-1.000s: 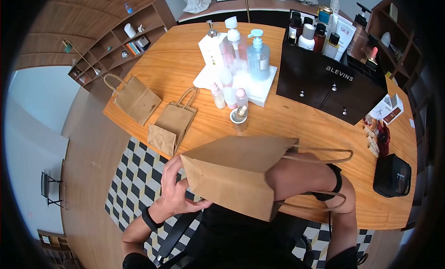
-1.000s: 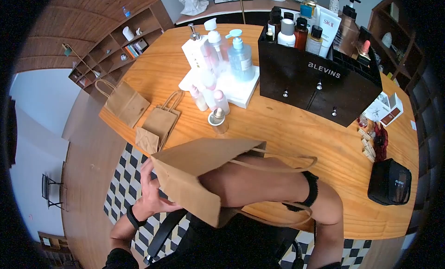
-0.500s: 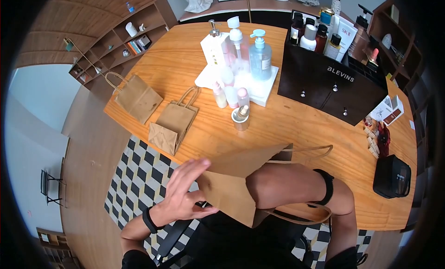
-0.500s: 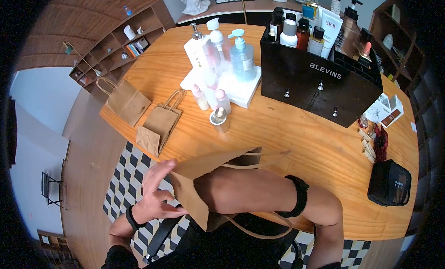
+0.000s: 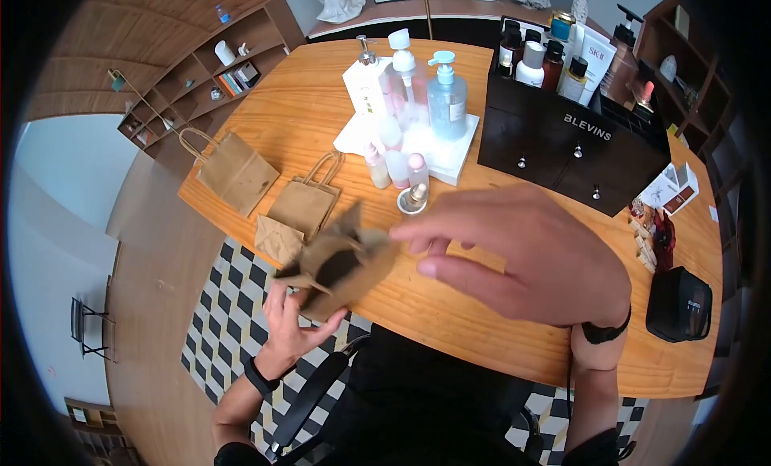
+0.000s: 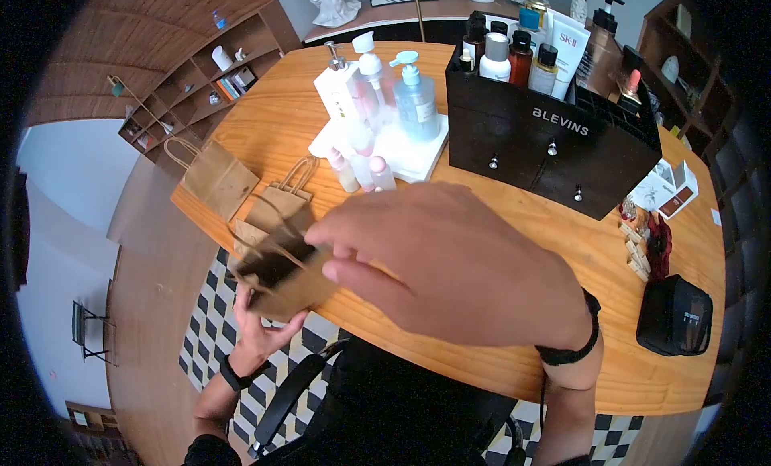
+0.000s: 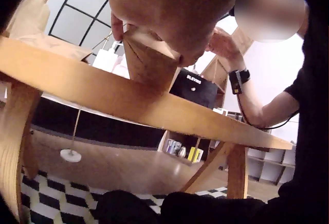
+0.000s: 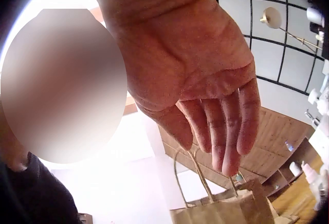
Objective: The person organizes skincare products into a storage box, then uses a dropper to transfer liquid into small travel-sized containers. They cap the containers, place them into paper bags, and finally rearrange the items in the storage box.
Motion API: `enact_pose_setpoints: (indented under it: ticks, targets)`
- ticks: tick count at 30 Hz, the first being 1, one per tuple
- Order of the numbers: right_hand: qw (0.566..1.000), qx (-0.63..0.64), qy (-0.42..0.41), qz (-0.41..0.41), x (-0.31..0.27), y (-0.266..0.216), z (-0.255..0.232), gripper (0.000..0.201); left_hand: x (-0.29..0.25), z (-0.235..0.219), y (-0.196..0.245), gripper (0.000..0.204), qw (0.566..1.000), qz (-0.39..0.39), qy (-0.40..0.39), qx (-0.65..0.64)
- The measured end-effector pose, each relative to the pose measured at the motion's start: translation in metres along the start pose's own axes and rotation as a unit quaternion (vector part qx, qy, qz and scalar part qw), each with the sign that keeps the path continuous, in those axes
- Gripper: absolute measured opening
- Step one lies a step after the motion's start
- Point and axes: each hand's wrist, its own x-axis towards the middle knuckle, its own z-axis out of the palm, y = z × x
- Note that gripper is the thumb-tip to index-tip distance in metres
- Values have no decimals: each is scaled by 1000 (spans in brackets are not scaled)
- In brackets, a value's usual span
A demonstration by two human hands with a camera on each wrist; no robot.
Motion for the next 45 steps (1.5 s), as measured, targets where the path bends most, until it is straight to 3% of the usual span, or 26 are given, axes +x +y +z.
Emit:
enact_pose_setpoints:
  ticks: [6,11,14,21,24,25,27,29,30,32,34,36,39,40,42,45]
  targets:
    - [997,-18,54,48,6,26,3,27,9,14,-5,69,997,-65,-14,44]
    - [972,-79,106,196,16,50,-7,28,21,29,-14,66,990,-137,-15,36]
    - [962,-101,103,230,15,75,-4,29,27,33,-23,65,985,-159,-9,67]
    - [947,-140,62,282,22,103,19,35,46,37,-21,68,975,-184,-15,127]
    - [941,-152,105,285,24,122,36,35,43,34,-13,67,971,-215,-23,103]
    - [951,-135,125,248,26,128,41,32,40,31,-10,65,967,-242,-25,76]
    - [958,-117,149,215,27,134,48,30,32,22,-13,62,975,-196,-6,101]
    - [980,-70,162,90,29,136,55,27,26,13,-13,60,981,-150,13,125]
    - [976,-130,171,32,29,138,58,29,24,8,-11,56,984,-135,49,107]
    - [974,-150,168,13,28,152,63,27,23,2,-4,42,986,-106,108,69]
    - [972,-169,163,-13,30,152,62,25,22,-3,6,38,990,-70,108,59]
    - [980,-119,137,78,28,149,56,23,29,-5,17,31,993,4,112,24]
    - [977,-136,149,72,27,150,49,23,37,5,27,33,994,58,96,-16]
    - [976,-138,150,73,27,146,45,23,44,11,34,32,992,59,105,-46]
    - [963,-133,178,153,27,131,30,26,53,18,39,31,991,63,89,-76]
    - [962,-130,146,193,24,108,4,31,74,23,53,27,987,68,72,-123]
